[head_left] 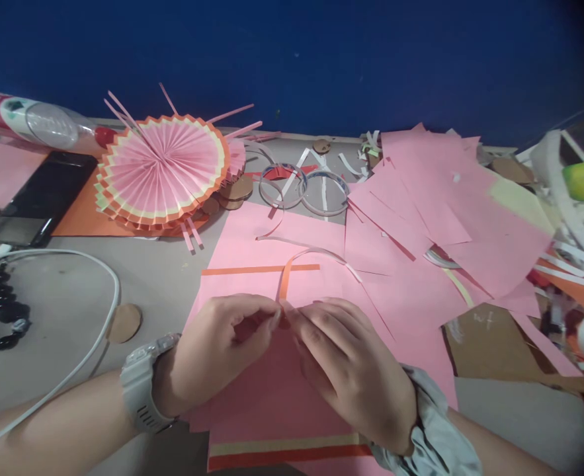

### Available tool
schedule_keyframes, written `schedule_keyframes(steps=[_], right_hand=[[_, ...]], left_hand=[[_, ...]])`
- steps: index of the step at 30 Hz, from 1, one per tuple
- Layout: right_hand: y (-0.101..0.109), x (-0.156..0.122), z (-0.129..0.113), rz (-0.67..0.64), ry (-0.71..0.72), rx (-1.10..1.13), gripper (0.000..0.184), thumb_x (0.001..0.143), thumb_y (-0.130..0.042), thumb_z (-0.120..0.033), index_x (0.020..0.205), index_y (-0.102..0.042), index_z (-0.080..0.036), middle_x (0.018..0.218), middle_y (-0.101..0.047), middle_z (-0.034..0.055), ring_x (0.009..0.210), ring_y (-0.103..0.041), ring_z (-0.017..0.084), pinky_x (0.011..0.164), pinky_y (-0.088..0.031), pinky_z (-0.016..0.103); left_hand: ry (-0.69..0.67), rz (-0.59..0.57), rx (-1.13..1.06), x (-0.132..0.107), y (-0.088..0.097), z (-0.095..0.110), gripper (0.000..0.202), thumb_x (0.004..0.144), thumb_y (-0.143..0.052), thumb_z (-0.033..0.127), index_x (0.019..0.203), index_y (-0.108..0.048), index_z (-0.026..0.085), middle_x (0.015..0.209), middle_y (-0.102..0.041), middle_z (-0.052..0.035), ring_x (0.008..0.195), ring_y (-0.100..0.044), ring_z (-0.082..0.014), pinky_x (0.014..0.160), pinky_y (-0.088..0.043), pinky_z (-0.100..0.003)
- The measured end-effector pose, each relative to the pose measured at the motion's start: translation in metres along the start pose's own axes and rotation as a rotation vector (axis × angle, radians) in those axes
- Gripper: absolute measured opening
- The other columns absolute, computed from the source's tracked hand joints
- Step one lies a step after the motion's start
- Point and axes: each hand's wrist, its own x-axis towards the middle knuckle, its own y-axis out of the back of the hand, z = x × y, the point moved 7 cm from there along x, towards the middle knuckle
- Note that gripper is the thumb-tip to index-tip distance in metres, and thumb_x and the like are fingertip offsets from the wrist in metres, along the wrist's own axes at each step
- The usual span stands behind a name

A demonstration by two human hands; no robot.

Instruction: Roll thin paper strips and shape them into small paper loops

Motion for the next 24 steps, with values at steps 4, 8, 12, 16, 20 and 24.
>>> schedule_keyframes(steps=[4, 8, 12, 16, 20, 24], right_hand=[[0.003, 0.001, 0.003, 0.018, -0.033, 0.108, 0.043, 0.079, -0.048, -0.006, 0.120, -0.049, -0.019, 0.087, -0.062, 0.0048, 0.084, -0.056, 0.017, 0.079, -0.050, 0.036], [0.004, 0.000, 0.009, 0.031, -0.100, 0.232, 0.033, 0.080, -0.046, -0.006, 0.110, -0.053, -0.018, 0.085, -0.060, 0.0043, 0.085, -0.056, 0.016, 0.077, -0.050, 0.033], [0.004, -0.002, 0.015, 0.058, -0.169, 0.289, 0.023, 0.081, -0.048, -0.007, 0.100, -0.055, -0.018, 0.087, -0.060, 0.0041, 0.087, -0.056, 0.014, 0.078, -0.050, 0.029], [0.002, -0.002, 0.016, 0.053, -0.191, 0.293, 0.022, 0.081, -0.051, -0.007, 0.100, -0.054, -0.018, 0.091, -0.060, 0.0039, 0.091, -0.056, 0.014, 0.081, -0.049, 0.027], [0.000, -0.001, 0.016, 0.021, -0.174, 0.315, 0.030, 0.082, -0.048, -0.004, 0.109, -0.052, -0.018, 0.093, -0.058, 0.0047, 0.090, -0.054, 0.014, 0.082, -0.049, 0.028], [-0.003, -0.003, 0.015, -0.013, -0.148, 0.340, 0.042, 0.081, -0.047, -0.001, 0.120, -0.046, -0.016, 0.097, -0.055, 0.0064, 0.095, -0.051, 0.015, 0.084, -0.047, 0.031]], left_hand=[[0.001, -0.003, 0.019, 0.000, 0.000, 0.000, 0.017, 0.083, -0.047, 0.014, 0.085, -0.062, 0.021, 0.076, -0.065, 0.0050, 0.070, -0.058, -0.0099, 0.066, -0.044, -0.017], [-0.012, -0.012, 0.019, 0.000, -0.001, 0.000, 0.014, 0.081, -0.049, 0.012, 0.083, -0.061, 0.021, 0.074, -0.063, 0.0055, 0.068, -0.056, -0.0087, 0.065, -0.042, -0.016], [-0.041, -0.026, 0.015, -0.001, -0.001, 0.002, 0.014, 0.079, -0.049, 0.009, 0.080, -0.059, 0.020, 0.070, -0.060, 0.0060, 0.064, -0.053, -0.0076, 0.063, -0.041, -0.015], [-0.029, -0.030, 0.018, -0.001, -0.002, 0.002, 0.014, 0.083, -0.048, 0.014, 0.084, -0.060, 0.021, 0.074, -0.062, 0.0056, 0.067, -0.055, -0.0085, 0.065, -0.041, -0.016], [-0.021, -0.011, -0.031, 0.000, -0.002, 0.000, 0.019, 0.087, -0.047, 0.016, 0.096, -0.062, 0.024, 0.083, -0.065, 0.0067, 0.074, -0.057, -0.0083, 0.071, -0.042, -0.016], [-0.019, 0.011, -0.064, -0.001, 0.000, -0.002, 0.023, 0.088, -0.046, 0.014, 0.100, -0.062, 0.025, 0.084, -0.066, 0.0072, 0.076, -0.058, -0.0086, 0.072, -0.043, -0.016]])
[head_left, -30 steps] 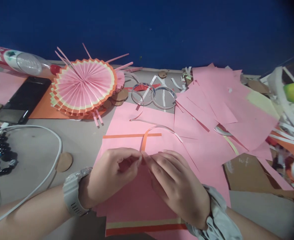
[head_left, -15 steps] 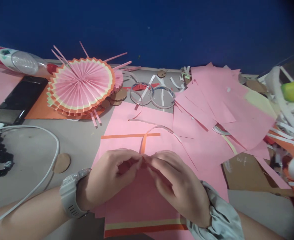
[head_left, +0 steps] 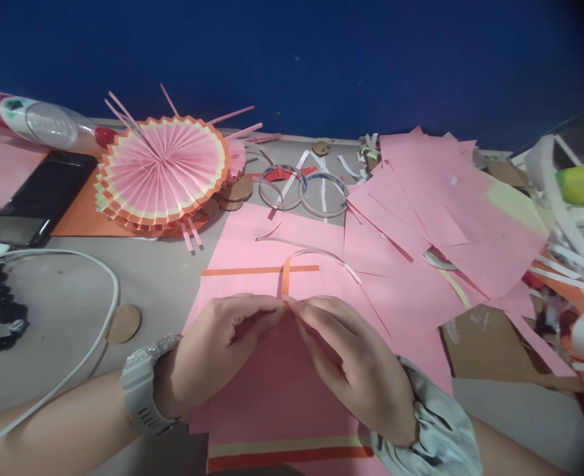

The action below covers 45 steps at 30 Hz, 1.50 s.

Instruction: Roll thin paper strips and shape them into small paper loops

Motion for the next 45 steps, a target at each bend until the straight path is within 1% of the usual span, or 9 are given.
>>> schedule_keyframes(steps=[7, 11, 19, 25, 31, 33, 36, 39, 45], right_hand=[[-0.0004, -0.0002, -0.0059, -0.015, 0.101, -0.081, 0.051, 0.079, -0.046, 0.002, 0.127, -0.041, -0.013, 0.097, -0.055, 0.0078, 0.096, -0.049, 0.017, 0.085, -0.045, 0.035], [-0.0020, -0.0017, -0.0075, -0.022, 0.137, -0.137, 0.052, 0.078, -0.048, 0.002, 0.128, -0.041, -0.011, 0.101, -0.055, 0.0089, 0.099, -0.047, 0.019, 0.091, -0.042, 0.039], [-0.0037, -0.0019, -0.0078, -0.021, 0.129, -0.226, 0.047, 0.080, -0.048, -0.002, 0.126, -0.043, -0.011, 0.100, -0.056, 0.0095, 0.098, -0.048, 0.021, 0.090, -0.043, 0.041], [-0.0034, -0.0019, -0.0073, -0.020, 0.129, -0.225, 0.049, 0.079, -0.049, -0.001, 0.127, -0.043, -0.011, 0.097, -0.057, 0.0090, 0.096, -0.049, 0.021, 0.090, -0.042, 0.041], [-0.0049, -0.0008, -0.0020, -0.050, 0.097, -0.161, 0.055, 0.079, -0.047, -0.001, 0.132, -0.037, -0.014, 0.095, -0.056, 0.0066, 0.092, -0.049, 0.019, 0.085, -0.043, 0.038], [-0.0054, -0.0010, -0.0015, -0.055, 0.094, -0.160, 0.056, 0.079, -0.047, 0.000, 0.133, -0.035, -0.014, 0.095, -0.056, 0.0068, 0.092, -0.048, 0.019, 0.085, -0.043, 0.039], [-0.0054, -0.0013, -0.0029, -0.054, 0.104, -0.173, 0.055, 0.079, -0.048, -0.001, 0.132, -0.037, -0.013, 0.096, -0.056, 0.0076, 0.094, -0.048, 0.019, 0.087, -0.042, 0.039], [-0.0051, -0.0012, -0.0053, -0.050, 0.119, -0.201, 0.053, 0.080, -0.048, -0.001, 0.130, -0.039, -0.011, 0.095, -0.056, 0.0083, 0.094, -0.048, 0.018, 0.089, -0.041, 0.040], [-0.0051, -0.0017, -0.0087, -0.042, 0.137, -0.312, 0.049, 0.081, -0.046, -0.002, 0.129, -0.040, -0.012, 0.091, -0.059, 0.0063, 0.091, -0.051, 0.017, 0.096, -0.037, 0.043]], left_hand=[[0.016, 0.004, -0.052, 0.0011, 0.0013, -0.0019, 0.018, 0.089, -0.047, 0.019, 0.093, -0.064, 0.023, 0.074, -0.062, 0.0062, 0.069, -0.055, -0.0076, 0.067, -0.042, -0.014], [0.032, -0.001, -0.067, 0.0007, 0.0012, -0.0037, 0.017, 0.090, -0.046, 0.020, 0.091, -0.063, 0.024, 0.072, -0.061, 0.0074, 0.069, -0.054, -0.0063, 0.067, -0.042, -0.013], [0.035, 0.038, -0.010, 0.0005, 0.0033, -0.0038, 0.017, 0.089, -0.048, 0.021, 0.087, -0.064, 0.025, 0.079, -0.066, 0.0091, 0.074, -0.058, -0.0060, 0.071, -0.043, -0.012], [0.018, 0.048, -0.002, 0.0012, 0.0036, -0.0029, 0.017, 0.089, -0.048, 0.021, 0.088, -0.065, 0.026, 0.082, -0.068, 0.0095, 0.075, -0.060, -0.0059, 0.072, -0.043, -0.012], [0.001, 0.049, -0.001, 0.0012, 0.0041, -0.0026, 0.023, 0.088, -0.048, 0.018, 0.101, -0.064, 0.029, 0.086, -0.068, 0.0102, 0.079, -0.060, -0.0061, 0.075, -0.043, -0.012], [0.000, 0.047, -0.012, 0.0014, 0.0042, -0.0026, 0.024, 0.089, -0.048, 0.018, 0.102, -0.064, 0.029, 0.085, -0.068, 0.0101, 0.079, -0.060, -0.0063, 0.074, -0.043, -0.012], [0.016, 0.035, -0.036, 0.0017, 0.0032, -0.0035, 0.022, 0.089, -0.048, 0.019, 0.101, -0.065, 0.028, 0.084, -0.067, 0.0085, 0.080, -0.060, -0.0075, 0.075, -0.044, -0.014], [0.024, 0.029, -0.072, 0.0015, 0.0024, -0.0041, 0.019, 0.089, -0.048, 0.021, 0.095, -0.065, 0.025, 0.081, -0.066, 0.0068, 0.077, -0.059, -0.0080, 0.073, -0.044, -0.015], [0.015, 0.028, -0.094, 0.0013, 0.0017, -0.0029, 0.017, 0.089, -0.048, 0.020, 0.092, -0.065, 0.022, 0.085, -0.068, 0.0047, 0.079, -0.060, -0.0091, 0.074, -0.045, -0.016]])
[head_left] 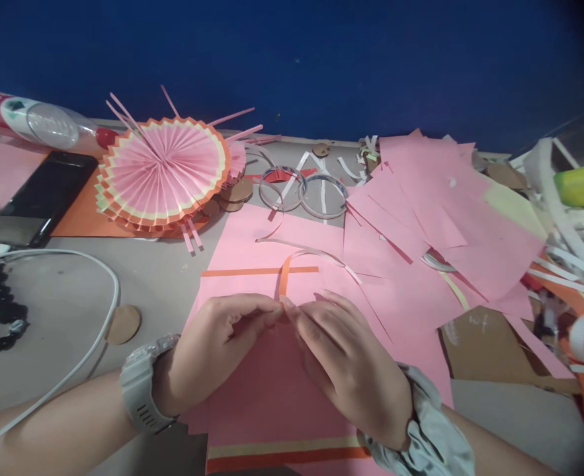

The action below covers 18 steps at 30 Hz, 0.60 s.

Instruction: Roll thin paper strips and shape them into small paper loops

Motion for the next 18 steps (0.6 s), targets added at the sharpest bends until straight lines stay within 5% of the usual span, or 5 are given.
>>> schedule_keyframes(steps=[18], right_hand=[[0.0038, 0.0004, -0.0081, 0.056, 0.086, -0.167, 0.027, 0.081, -0.046, -0.005, 0.105, -0.059, -0.008, 0.090, -0.063, 0.0095, 0.089, -0.055, 0.019, 0.094, -0.042, 0.044]], left_hand=[[0.027, -0.029, 0.062, -0.0004, -0.0007, 0.0019, 0.022, 0.078, -0.045, 0.005, 0.084, -0.063, 0.017, 0.073, -0.063, 0.0023, 0.067, -0.056, -0.0101, 0.065, -0.045, -0.019]])
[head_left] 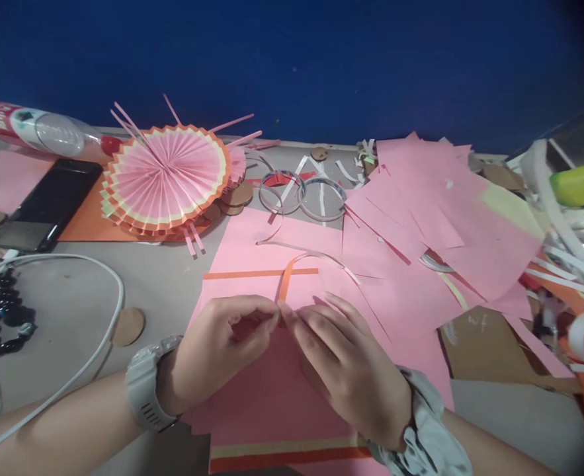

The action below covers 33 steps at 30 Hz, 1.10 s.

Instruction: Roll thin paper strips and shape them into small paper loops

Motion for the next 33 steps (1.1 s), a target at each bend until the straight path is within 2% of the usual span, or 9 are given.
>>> schedule_keyframes(steps=[8, 18, 22, 25, 29, 33], right_hand=[[0.0012, 0.0028, 0.0015, -0.001, -0.024, 0.066, 0.030, 0.082, -0.044, -0.007, 0.109, -0.056, -0.011, 0.087, -0.063, 0.0073, 0.086, -0.057, 0.017, 0.092, -0.044, 0.043], [-0.0031, 0.0003, 0.0040, -0.021, -0.051, 0.140, 0.035, 0.080, -0.045, -0.007, 0.113, -0.054, -0.014, 0.087, -0.063, 0.0062, 0.085, -0.057, 0.017, 0.094, -0.042, 0.045], [-0.0034, 0.0009, 0.0019, -0.025, -0.026, 0.192, 0.038, 0.080, -0.047, -0.009, 0.117, -0.051, -0.012, 0.087, -0.062, 0.0071, 0.087, -0.057, 0.018, 0.096, -0.039, 0.047], [-0.0034, 0.0036, 0.0042, -0.042, -0.059, 0.292, 0.045, 0.080, -0.045, -0.009, 0.125, -0.044, -0.014, 0.089, -0.062, 0.0059, 0.086, -0.057, 0.016, 0.095, -0.041, 0.045], [0.0010, 0.0061, 0.0073, 0.000, -0.090, 0.351, 0.054, 0.078, -0.042, -0.006, 0.130, -0.037, -0.017, 0.104, -0.060, 0.0073, 0.102, -0.054, 0.018, 0.095, -0.041, 0.042], [0.0059, 0.0030, 0.0087, 0.064, -0.114, 0.324, 0.045, 0.077, -0.043, -0.004, 0.119, -0.046, -0.017, 0.104, -0.061, 0.0070, 0.104, -0.054, 0.018, 0.097, -0.040, 0.042]], left_hand=[[-0.031, 0.009, -0.075, 0.0008, 0.0005, 0.0041, 0.020, 0.084, -0.045, 0.012, 0.087, -0.064, 0.017, 0.078, -0.064, 0.0001, 0.073, -0.058, -0.0107, 0.070, -0.046, -0.018], [-0.033, 0.010, -0.087, 0.0015, 0.0010, 0.0029, 0.019, 0.084, -0.045, 0.012, 0.087, -0.063, 0.017, 0.077, -0.063, -0.0002, 0.072, -0.058, -0.0105, 0.069, -0.046, -0.018], [-0.050, -0.015, -0.126, 0.0011, 0.0016, 0.0030, 0.017, 0.081, -0.046, 0.007, 0.086, -0.059, 0.017, 0.077, -0.060, 0.0002, 0.069, -0.056, -0.0092, 0.066, -0.045, -0.016], [-0.051, -0.017, -0.144, -0.0006, 0.0026, 0.0014, 0.012, 0.082, -0.045, 0.009, 0.083, -0.056, 0.016, 0.076, -0.057, -0.0003, 0.066, -0.053, -0.0091, 0.062, -0.044, -0.017], [-0.036, 0.002, -0.130, -0.0028, 0.0043, -0.0016, 0.010, 0.082, -0.045, 0.012, 0.081, -0.054, 0.015, 0.071, -0.053, -0.0001, 0.060, -0.048, -0.0088, 0.056, -0.041, -0.017], [-0.050, 0.010, -0.105, -0.0027, 0.0038, 0.0003, 0.012, 0.082, -0.044, 0.009, 0.081, -0.054, 0.016, 0.074, -0.057, -0.0005, 0.065, -0.052, -0.0096, 0.060, -0.042, -0.018]])
